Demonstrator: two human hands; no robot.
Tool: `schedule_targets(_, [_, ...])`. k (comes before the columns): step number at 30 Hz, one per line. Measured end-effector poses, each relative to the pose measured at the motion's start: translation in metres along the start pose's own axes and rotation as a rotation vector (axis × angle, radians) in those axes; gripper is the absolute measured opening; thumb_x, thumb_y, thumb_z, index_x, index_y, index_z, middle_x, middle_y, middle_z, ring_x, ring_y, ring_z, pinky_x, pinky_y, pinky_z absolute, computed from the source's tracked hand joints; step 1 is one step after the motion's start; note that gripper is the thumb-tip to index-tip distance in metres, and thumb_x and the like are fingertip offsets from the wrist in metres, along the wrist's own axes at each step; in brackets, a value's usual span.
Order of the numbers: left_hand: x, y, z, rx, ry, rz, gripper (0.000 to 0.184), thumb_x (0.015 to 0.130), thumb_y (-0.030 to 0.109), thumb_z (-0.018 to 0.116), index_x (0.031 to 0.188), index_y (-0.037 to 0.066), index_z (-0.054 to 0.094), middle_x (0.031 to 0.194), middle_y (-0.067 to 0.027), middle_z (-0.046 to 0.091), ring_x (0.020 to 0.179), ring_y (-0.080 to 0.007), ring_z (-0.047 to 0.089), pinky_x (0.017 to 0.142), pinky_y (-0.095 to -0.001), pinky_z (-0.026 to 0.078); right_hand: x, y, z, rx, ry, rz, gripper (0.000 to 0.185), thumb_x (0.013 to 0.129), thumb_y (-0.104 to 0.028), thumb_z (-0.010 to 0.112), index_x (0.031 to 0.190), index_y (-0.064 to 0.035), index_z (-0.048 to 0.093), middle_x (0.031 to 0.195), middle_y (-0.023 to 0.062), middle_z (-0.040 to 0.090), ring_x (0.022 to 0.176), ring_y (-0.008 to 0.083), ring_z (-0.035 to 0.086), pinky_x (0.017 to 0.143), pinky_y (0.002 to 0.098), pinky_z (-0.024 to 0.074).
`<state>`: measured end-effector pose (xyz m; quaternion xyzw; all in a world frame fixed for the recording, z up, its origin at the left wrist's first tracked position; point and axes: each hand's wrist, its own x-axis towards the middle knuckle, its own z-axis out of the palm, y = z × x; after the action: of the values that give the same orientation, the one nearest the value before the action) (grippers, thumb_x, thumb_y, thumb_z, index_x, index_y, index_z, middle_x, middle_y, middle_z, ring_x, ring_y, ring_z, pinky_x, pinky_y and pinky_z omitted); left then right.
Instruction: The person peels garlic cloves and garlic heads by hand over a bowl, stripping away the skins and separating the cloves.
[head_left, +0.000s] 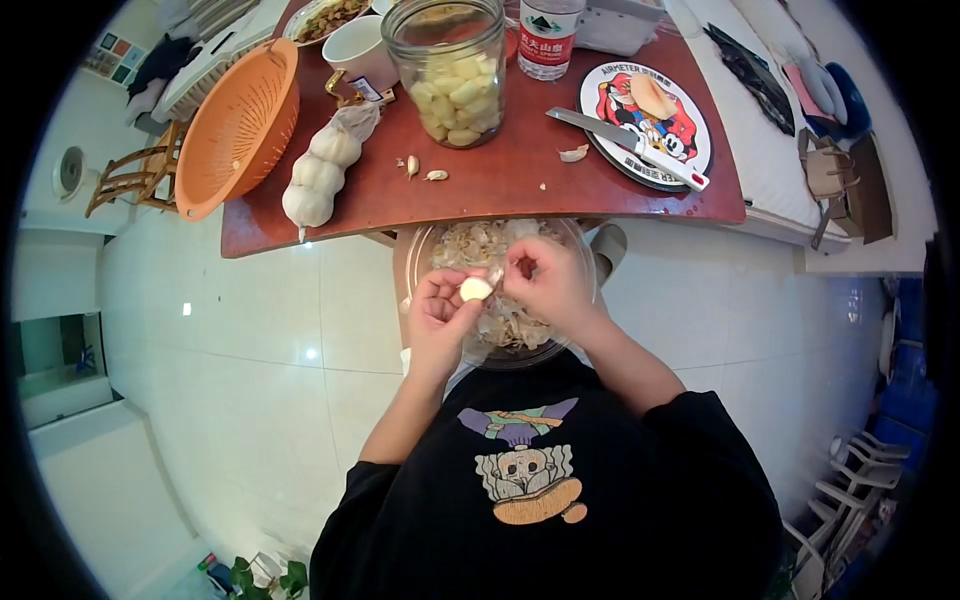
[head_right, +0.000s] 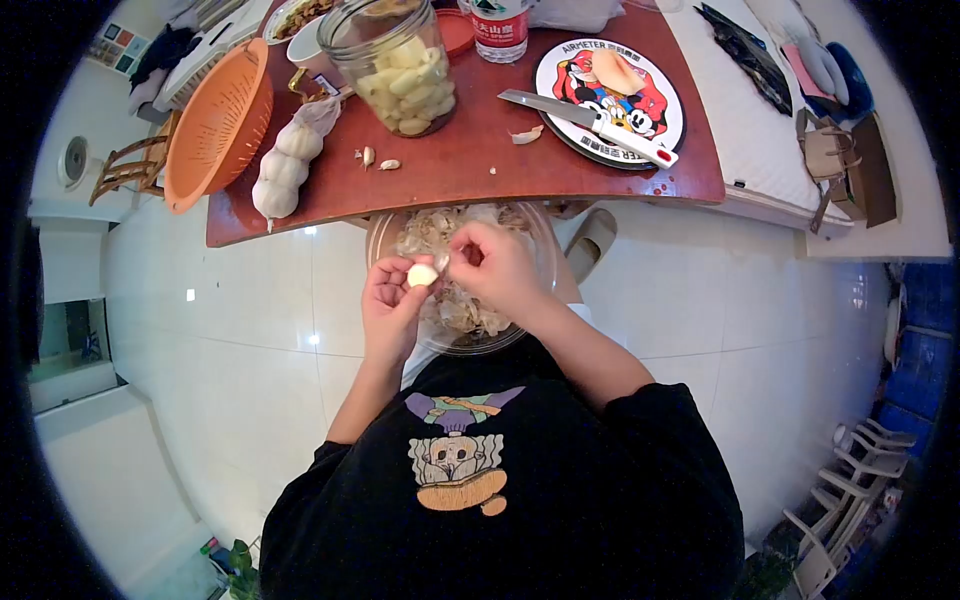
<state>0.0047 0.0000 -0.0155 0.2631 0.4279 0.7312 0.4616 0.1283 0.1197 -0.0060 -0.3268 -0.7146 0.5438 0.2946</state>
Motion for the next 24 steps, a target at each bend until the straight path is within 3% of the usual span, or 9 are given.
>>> schedule_targets(2, [0.0, -0.001, -0.009, -0.183, -0.003, -0.113, 0.028, 0.085, -0.008, 0.057, 0.109, 0.002, 0.048, 0.121, -0.0177, 0.054, 0.107, -0.0226, 0.058, 0.088, -0.0335, 0.051, 0.004, -0.001, -0.006, -0.059, 0.078, -0.044, 0.011, 0.076, -0.009, 0.067, 0.084, -0.0026, 0.064, 0.072, 0.0057, 0.061, 0.061, 0.0108, 0.058, 0.056, 0.0245, 0.0456])
schedule_targets(5, [0.003, 0.004, -0.01, -0.341, -0.02, -0.199, 0.026, 0.087, -0.002, 0.057, 0.113, 0.002, 0.051, 0.12, -0.0152, 0.056, 0.103, -0.0245, 0.061, 0.087, -0.0333, 0.053, 0.005, -0.008, -0.016, -0.125, 0.019, -0.088, 0.008, 0.076, -0.004, 0.067, 0.082, -0.0018, 0.062, 0.077, 0.0045, 0.06, 0.066, 0.0141, 0.058, 0.059, 0.0263, 0.0453])
schedule_targets(8, [0.003, 0.004, -0.011, -0.338, 0.023, -0.197, 0.029, 0.089, -0.001, 0.055, 0.117, 0.002, 0.051, 0.118, -0.013, 0.057, 0.103, -0.0226, 0.06, 0.088, -0.0332, 0.052, 0.005, -0.001, -0.018, -0.424, -0.025, -0.444, 0.012, 0.075, -0.008, 0.07, 0.084, -0.003, 0.064, 0.079, 0.0079, 0.061, 0.068, 0.0233, 0.06, 0.061, 0.0312, 0.0471])
schedule_targets(11, [0.003, -0.002, -0.017, -0.279, 0.024, -0.172, 0.031, 0.09, 0.001, 0.054, 0.121, 0.002, 0.051, 0.117, -0.0111, 0.057, 0.104, -0.0216, 0.059, 0.09, -0.0341, 0.051, 0.0, -0.003, -0.019, -0.627, -0.111, -0.476, 0.014, 0.074, -0.012, 0.071, 0.085, -0.0045, 0.065, 0.083, 0.0089, 0.061, 0.074, 0.0292, 0.059, 0.066, 0.0357, 0.0474])
schedule_targets(14, [0.002, 0.001, -0.009, -0.206, 0.084, -0.159, 0.031, 0.089, 0.0, 0.055, 0.12, 0.002, 0.05, 0.114, -0.0103, 0.057, 0.101, -0.0197, 0.059, 0.09, -0.0347, 0.05, -0.001, -0.007, -0.015, -0.576, -0.031, -0.406, 0.012, 0.075, -0.012, 0.07, 0.084, -0.0059, 0.066, 0.083, 0.007, 0.06, 0.078, 0.0272, 0.058, 0.069, 0.0363, 0.0465])
schedule_targets(17, [0.003, -0.002, -0.007, -0.14, 0.086, -0.119, 0.034, 0.087, -0.006, 0.055, 0.12, 0.001, 0.048, 0.112, -0.0102, 0.057, 0.095, -0.0158, 0.06, 0.084, -0.0304, 0.052, -0.002, -0.022, -0.01, -0.331, -0.073, -0.325, 0.011, 0.075, -0.012, 0.069, 0.083, -0.0071, 0.066, 0.082, 0.0061, 0.06, 0.08, 0.0263, 0.057, 0.07, 0.0366, 0.0457])
schedule_targets(24, [0.001, 0.003, -0.002, 0.012, 0.08, -0.086, 0.029, 0.086, -0.005, 0.059, 0.113, 0.0, 0.049, 0.103, -0.0087, 0.061, 0.09, -0.0125, 0.061, 0.083, -0.0259, 0.05, -0.001, -0.026, -0.002, -0.422, -0.047, -0.47, 0.009, 0.072, -0.012, 0.069, 0.077, -0.007, 0.063, 0.078, 0.0053, 0.059, 0.074, 0.0261, 0.056, 0.064, 0.0367, 0.0454])
